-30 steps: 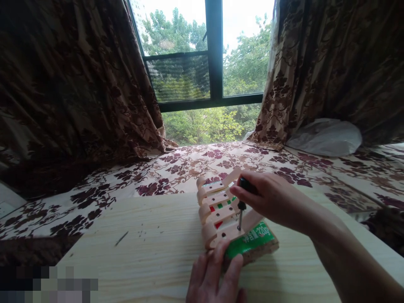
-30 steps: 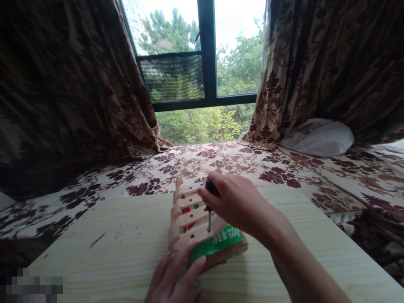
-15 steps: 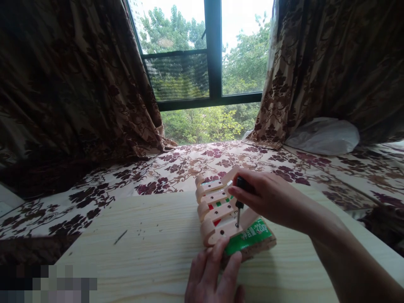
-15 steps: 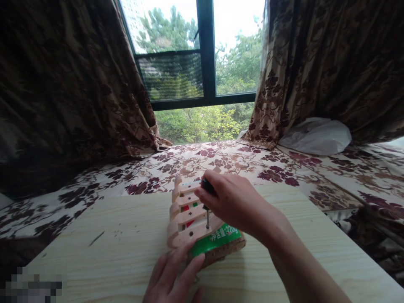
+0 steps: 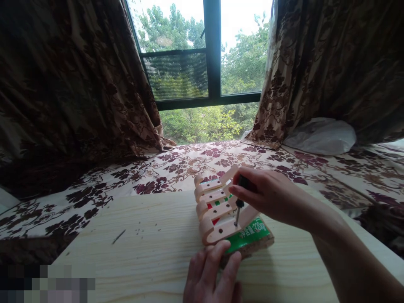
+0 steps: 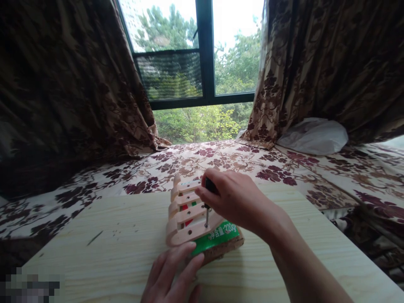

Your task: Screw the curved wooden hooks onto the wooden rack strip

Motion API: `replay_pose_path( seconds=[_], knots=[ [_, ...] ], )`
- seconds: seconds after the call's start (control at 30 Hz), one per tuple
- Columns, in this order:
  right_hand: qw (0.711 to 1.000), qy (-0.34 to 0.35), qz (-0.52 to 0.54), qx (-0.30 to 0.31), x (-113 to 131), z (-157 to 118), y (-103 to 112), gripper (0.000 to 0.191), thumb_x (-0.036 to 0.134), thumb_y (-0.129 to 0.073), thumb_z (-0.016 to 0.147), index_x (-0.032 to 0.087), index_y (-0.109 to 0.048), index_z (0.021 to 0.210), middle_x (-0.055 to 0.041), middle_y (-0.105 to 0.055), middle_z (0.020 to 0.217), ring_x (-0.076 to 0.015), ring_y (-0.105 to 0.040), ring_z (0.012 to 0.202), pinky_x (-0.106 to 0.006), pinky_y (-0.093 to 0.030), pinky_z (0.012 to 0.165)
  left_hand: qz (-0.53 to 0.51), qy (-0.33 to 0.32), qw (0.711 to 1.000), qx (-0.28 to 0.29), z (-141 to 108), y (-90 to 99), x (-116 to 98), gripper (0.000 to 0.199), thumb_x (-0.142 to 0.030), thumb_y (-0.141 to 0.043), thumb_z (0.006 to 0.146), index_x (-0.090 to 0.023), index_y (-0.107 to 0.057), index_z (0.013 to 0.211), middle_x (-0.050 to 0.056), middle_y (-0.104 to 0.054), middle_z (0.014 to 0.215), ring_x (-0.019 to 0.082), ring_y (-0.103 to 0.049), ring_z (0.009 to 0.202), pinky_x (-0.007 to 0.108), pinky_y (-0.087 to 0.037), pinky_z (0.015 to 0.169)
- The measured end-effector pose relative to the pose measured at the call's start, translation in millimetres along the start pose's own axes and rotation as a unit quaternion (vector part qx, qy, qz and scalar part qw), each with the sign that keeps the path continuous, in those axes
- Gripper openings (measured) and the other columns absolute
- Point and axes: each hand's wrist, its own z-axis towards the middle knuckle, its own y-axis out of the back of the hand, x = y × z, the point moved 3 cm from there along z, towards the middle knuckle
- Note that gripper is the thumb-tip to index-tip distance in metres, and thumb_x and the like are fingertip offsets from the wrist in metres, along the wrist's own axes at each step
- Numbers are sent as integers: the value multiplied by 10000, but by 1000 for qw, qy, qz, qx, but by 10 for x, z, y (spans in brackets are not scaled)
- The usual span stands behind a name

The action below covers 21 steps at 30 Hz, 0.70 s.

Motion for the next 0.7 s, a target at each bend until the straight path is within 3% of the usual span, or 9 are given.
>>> replay_pose_path(
  seconds=[0.17, 0.47, 0.6, 0.7],
  knots=[
    [999, 27, 19, 25, 39, -24, 3, 170, 355, -459, 887, 222, -537, 817, 25, -575, 668, -114, -452, 569, -248, -294, 533, -6, 11, 1000, -26, -16, -20, 18, 373, -37, -452, 760, -237, -614, 1031, 47, -574, 1064, 206, -523, 935, 351, -407, 802],
    [1000, 5, -25, 10, 96, -10, -50, 204, 347, -432, 896, 202, -493, 767, 2, -554, 648, -126, -431, 557, -262, -281, 532, -5, 8, 997, 72, 122, 125, 133, 399, -4, -508, 793, -195, -559, 1140, 70, -528, 1046, 204, -490, 936, 352, -415, 806],
    [1000, 9, -9, 16, 124, -30, -49, 190, 344, -431, 901, 199, -522, 821, -5, -571, 672, -133, -455, 581, -260, -297, 547, 21, -26, 992, 120, 165, 190, 221, 417, -26, -523, 790, -169, -549, 1182, 96, -520, 1088, 208, -490, 984, 339, -423, 809],
    [1000, 12, 1, 17, 135, -24, -54, 188, 333, -430, 906, 194, -526, 825, -8, -573, 672, -134, -462, 586, -258, -305, 555, 24, -28, 992, 119, 171, 216, 231, 398, -51, -545, 789, -149, -548, 1176, 108, -522, 1090, 205, -494, 998, 333, -433, 815]
  ],
)
